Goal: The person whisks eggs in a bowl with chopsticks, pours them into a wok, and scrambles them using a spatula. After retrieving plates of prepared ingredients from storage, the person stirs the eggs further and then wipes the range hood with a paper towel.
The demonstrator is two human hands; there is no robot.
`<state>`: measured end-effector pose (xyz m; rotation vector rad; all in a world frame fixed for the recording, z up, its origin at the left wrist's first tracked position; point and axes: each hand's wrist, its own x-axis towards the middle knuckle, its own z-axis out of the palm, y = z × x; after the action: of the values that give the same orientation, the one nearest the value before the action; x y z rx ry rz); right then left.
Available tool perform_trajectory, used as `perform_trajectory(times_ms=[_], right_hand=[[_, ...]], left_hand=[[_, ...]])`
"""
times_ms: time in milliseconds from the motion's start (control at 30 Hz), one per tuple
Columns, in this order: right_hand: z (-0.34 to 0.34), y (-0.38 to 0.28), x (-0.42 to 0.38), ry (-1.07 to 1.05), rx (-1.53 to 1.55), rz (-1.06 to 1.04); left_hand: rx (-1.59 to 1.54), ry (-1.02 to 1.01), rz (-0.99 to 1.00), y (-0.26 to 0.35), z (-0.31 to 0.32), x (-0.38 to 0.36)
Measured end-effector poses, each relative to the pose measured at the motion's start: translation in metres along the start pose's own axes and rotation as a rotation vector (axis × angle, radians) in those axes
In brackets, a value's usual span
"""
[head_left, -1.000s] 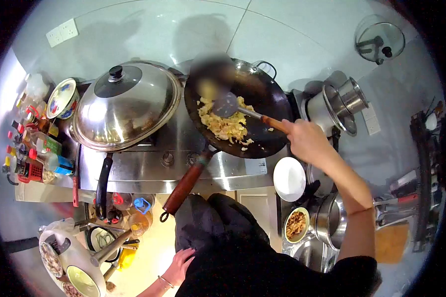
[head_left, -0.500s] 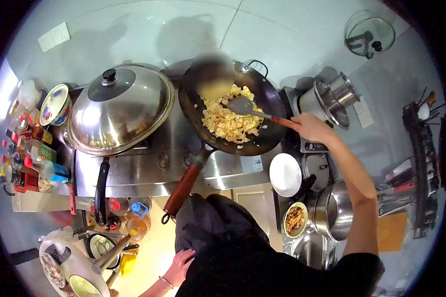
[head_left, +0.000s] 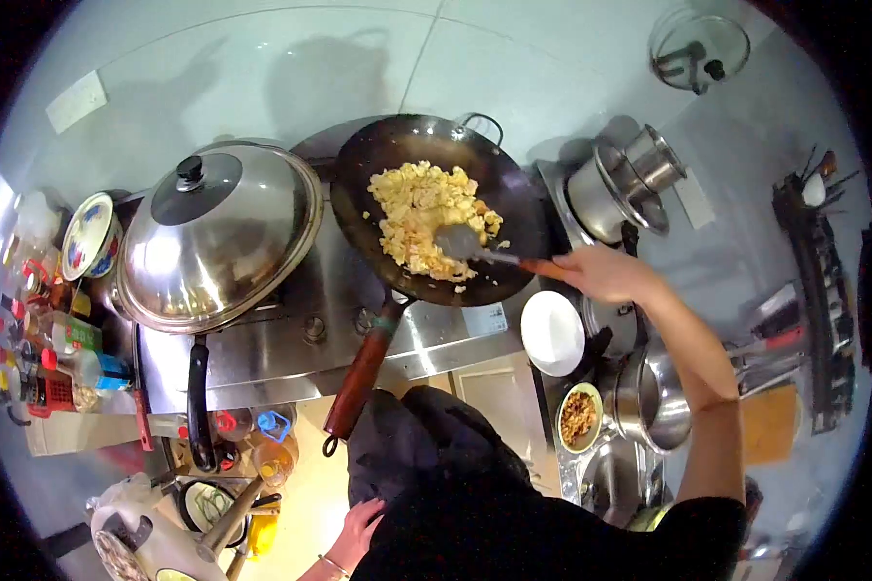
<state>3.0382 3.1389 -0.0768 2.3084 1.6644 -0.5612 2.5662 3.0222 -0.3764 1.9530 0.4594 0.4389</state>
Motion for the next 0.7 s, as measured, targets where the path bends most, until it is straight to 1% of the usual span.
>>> perform_trajectory(times_ms=[67, 100, 133, 167, 200, 233, 267, 333, 367, 433, 467, 500, 533, 567, 633, 700], right_hand=[[-0.002, -0.002, 0.029, -0.02, 0.042, 0.078], [-0.007, -0.004, 0.038, 0.037, 0.034, 0.057], [-0.012, 0.01, 0.051, 0.11, -0.115, -0.023], [-0.035, -0.006, 0.038, 0.165, -0.162, 0.079], [-0.058, -0.011, 0.026, 0.223, -0.354, 0.101], [-0.076, -0.009, 0.02, 0.211, -0.467, 0.17], [-0.091, -0.012, 0.007, 0.216, -0.547, 0.16], [-0.104, -0.01, -0.004, 0.131, -0.632, 0.284], [-0.101, 0.0, 0.001, 0.127, -0.635, 0.281], [-0.084, 0.027, 0.032, 0.129, -0.545, 0.356], [-0.069, 0.039, 0.053, 0.13, -0.543, 0.352], [-0.052, 0.051, 0.078, 0.129, -0.431, 0.23], [-0.049, 0.045, 0.087, 0.127, -0.32, 0.105], [-0.045, 0.042, 0.091, 0.129, -0.318, 0.097], [-0.027, 0.023, 0.093, 0.369, -0.209, 0.029], [-0.04, -0.029, 0.054, 0.42, -0.517, 0.037]], left_hand=[[-0.038, -0.028, -0.031, 0.0, -0.005, 0.005], [-0.024, -0.072, 0.001, 0.0, -0.009, 0.009], [-0.007, -0.114, 0.034, -0.002, -0.012, 0.011], [0.0, -0.121, 0.037, -0.002, -0.013, 0.012], [-0.022, -0.127, -0.044, -0.001, -0.011, 0.012], [-0.048, -0.129, -0.124, -0.002, -0.009, 0.011], [-0.05, -0.128, -0.12, -0.005, -0.006, 0.008], [-0.06, -0.054, -0.043, -0.012, -0.001, 0.0], [-0.065, -0.052, -0.046, -0.013, -0.002, -0.001], [0.012, -0.068, 0.017, -0.014, -0.003, -0.001], [0.015, -0.067, 0.014, -0.013, -0.004, 0.0], [-0.034, -0.097, -0.073, -0.011, -0.005, 0.003], [-0.083, -0.124, -0.161, -0.01, -0.006, 0.004], [-0.079, -0.119, -0.165, -0.011, -0.007, 0.003], [0.009, -0.098, 0.041, -0.014, -0.009, 0.0], [-0.005, -0.094, 0.016, -0.006, -0.014, 0.001]])
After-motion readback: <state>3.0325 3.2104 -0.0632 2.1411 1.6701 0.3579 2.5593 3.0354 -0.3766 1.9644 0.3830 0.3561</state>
